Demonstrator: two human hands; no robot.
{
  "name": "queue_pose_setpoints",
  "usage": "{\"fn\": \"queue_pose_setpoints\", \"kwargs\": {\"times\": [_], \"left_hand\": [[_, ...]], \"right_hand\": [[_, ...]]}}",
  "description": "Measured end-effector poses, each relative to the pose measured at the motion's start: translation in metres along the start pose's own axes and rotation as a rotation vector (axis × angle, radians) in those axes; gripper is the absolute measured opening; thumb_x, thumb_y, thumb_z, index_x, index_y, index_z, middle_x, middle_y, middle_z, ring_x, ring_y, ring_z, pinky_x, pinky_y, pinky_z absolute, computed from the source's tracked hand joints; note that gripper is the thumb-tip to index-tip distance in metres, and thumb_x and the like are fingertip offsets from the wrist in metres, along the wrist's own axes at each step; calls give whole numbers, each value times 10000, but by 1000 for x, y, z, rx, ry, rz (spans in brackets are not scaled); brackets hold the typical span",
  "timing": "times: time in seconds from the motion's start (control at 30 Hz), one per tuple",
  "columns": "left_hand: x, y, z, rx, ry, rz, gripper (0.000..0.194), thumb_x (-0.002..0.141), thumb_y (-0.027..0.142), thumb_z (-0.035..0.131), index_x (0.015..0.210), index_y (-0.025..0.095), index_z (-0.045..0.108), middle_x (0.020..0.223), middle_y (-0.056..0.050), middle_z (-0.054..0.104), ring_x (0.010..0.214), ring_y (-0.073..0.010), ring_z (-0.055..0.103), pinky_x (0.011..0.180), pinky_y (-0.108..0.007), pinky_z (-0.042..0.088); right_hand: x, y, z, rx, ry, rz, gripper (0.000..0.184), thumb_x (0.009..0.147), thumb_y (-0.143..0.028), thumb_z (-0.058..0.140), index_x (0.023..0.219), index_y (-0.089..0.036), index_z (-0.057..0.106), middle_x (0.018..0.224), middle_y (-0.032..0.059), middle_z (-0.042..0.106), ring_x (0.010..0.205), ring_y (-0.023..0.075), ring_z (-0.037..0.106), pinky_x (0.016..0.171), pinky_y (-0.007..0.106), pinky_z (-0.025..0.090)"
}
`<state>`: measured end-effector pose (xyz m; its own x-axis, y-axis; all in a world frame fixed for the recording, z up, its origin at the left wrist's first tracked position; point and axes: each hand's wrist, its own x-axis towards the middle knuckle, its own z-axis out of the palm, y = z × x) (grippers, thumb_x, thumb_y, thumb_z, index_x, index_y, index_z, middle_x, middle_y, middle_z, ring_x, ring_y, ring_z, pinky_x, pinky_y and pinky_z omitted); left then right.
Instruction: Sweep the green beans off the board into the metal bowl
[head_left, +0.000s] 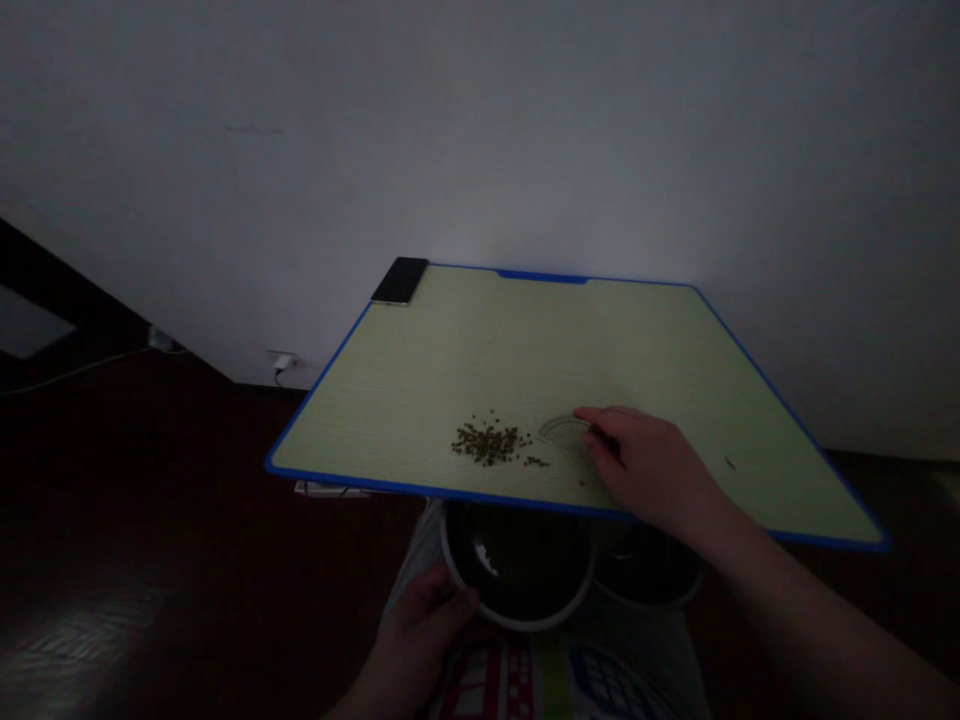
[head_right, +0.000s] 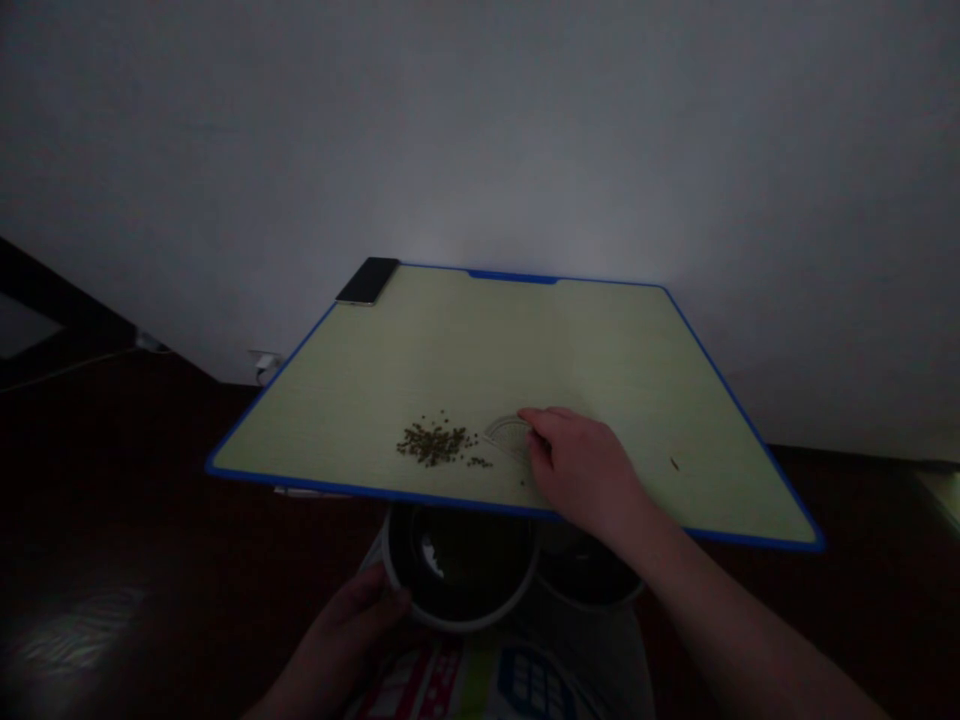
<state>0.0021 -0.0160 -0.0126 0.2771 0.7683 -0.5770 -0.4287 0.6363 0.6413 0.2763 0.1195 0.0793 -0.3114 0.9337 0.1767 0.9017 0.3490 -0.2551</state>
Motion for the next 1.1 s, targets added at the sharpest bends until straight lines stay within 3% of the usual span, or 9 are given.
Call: {"fn": "queue_pose_setpoints", "kwargs": {"times": [0.3,0.67,1.1], "left_hand": [[0,-1,1,-32,-28,17,240,809,381,934,1000,244,886,1091,-80,930,1106,-391,850,1149,-603,579],[-2,1,1,-13,25,6,286,784,414,951,992,236,869,1091,-87,930,1121,-408,847,1134,-606,586],[-3,0,1,0,6,12,256,808,400,918,1013,253,869,1101,-87,927,1155,-425,831,1153,-640,554]], "right_hand": [[17,-3,0,34,-34,-42,411,1011,-186,527,1311,-149,805,1189,145,852,1060,305,822,952,456,659],[0,5,1,54,7,-23,399,1000,-226,527,1265,-167,818,1158,135,858,1016,280,829,923,414,666],[18,-1,0,63,-7,-87,389,995,-203,520,1243,-194,819,1157,117,860,1020,281,818,919,431,649]]}}
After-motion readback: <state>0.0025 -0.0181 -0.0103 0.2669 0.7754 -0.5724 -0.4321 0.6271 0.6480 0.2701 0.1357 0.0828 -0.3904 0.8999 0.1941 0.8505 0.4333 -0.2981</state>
